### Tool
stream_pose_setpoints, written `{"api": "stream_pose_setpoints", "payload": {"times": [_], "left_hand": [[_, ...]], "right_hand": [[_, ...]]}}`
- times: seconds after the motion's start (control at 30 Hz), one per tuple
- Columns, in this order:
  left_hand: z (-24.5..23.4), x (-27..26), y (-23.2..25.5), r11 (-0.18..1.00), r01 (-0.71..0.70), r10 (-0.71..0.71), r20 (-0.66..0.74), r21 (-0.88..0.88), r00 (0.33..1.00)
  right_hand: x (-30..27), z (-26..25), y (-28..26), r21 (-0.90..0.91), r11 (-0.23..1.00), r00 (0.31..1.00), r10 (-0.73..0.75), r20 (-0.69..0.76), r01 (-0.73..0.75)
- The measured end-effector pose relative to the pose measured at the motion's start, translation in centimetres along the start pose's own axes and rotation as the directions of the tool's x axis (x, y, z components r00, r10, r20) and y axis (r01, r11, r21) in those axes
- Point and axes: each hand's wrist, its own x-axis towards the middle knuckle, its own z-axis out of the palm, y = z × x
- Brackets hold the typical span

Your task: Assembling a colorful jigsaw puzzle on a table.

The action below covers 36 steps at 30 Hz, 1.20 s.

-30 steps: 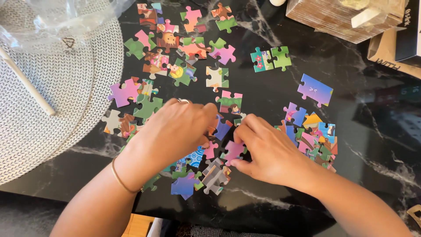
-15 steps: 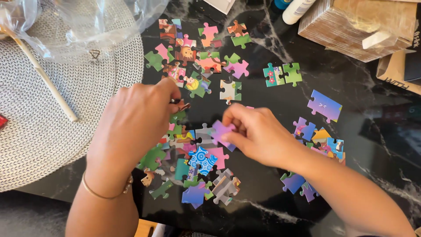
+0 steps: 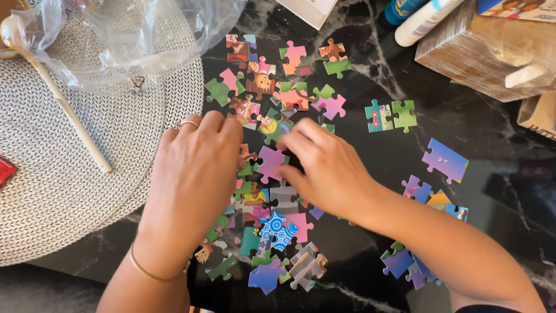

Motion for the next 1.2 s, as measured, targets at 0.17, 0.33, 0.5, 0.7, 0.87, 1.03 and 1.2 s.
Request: {"api": "stream_pose_setpoints", "payload": {"times": [0.17, 0.33, 0.5, 0.7, 0.87, 1.03, 1.2], "left_hand": [[0.1, 0.0, 1.4, 0.993, -0.099, 0.100, 0.013, -0.061, 0.995], [0.8, -0.3, 2.9, 0.953, -0.204, 0.214, 0.019, -0.224, 0.977], [1.0, -0.2, 3.3, 0.961, -0.265, 0.272, 0.099, -0.084, 0.957], [1.8, -0.2, 3.8, 0.937, -0.327, 0.334, 0.043, -0.120, 0.942], [2.2, 0.1, 3.7, 0.930, -0.342, 0.353, 0.065, -0.138, 0.933], [2.9, 0.5, 3.9, 0.924, -0.344, 0.357, 0.055, -0.167, 0.932], [3.1, 1.1, 4.1, 0.915, -0.343, 0.370, 0.101, -0.213, 0.923]], "right_hand": [[-2.7, -1.7, -0.5, -0.126, 0.992, 0.989, -0.006, 0.150, 0.025], [-3.8, -1.1, 0.6, -0.120, 0.992, 0.972, 0.072, 0.224, -0.046], [-3.9, -0.7, 1.3, -0.104, 0.981, 0.907, 0.190, 0.376, -0.163], [-3.7, -1.0, 0.8, -0.143, 0.975, 0.948, 0.201, 0.246, -0.169], [-3.0, -1.4, 0.8, -0.122, 0.969, 0.916, 0.242, 0.319, -0.213], [-4.0, -1.1, 0.5, -0.105, 0.969, 0.947, 0.241, 0.213, -0.223], [-4.0, -0.5, 1.0, -0.075, 0.984, 0.969, 0.171, 0.179, -0.159]]}}
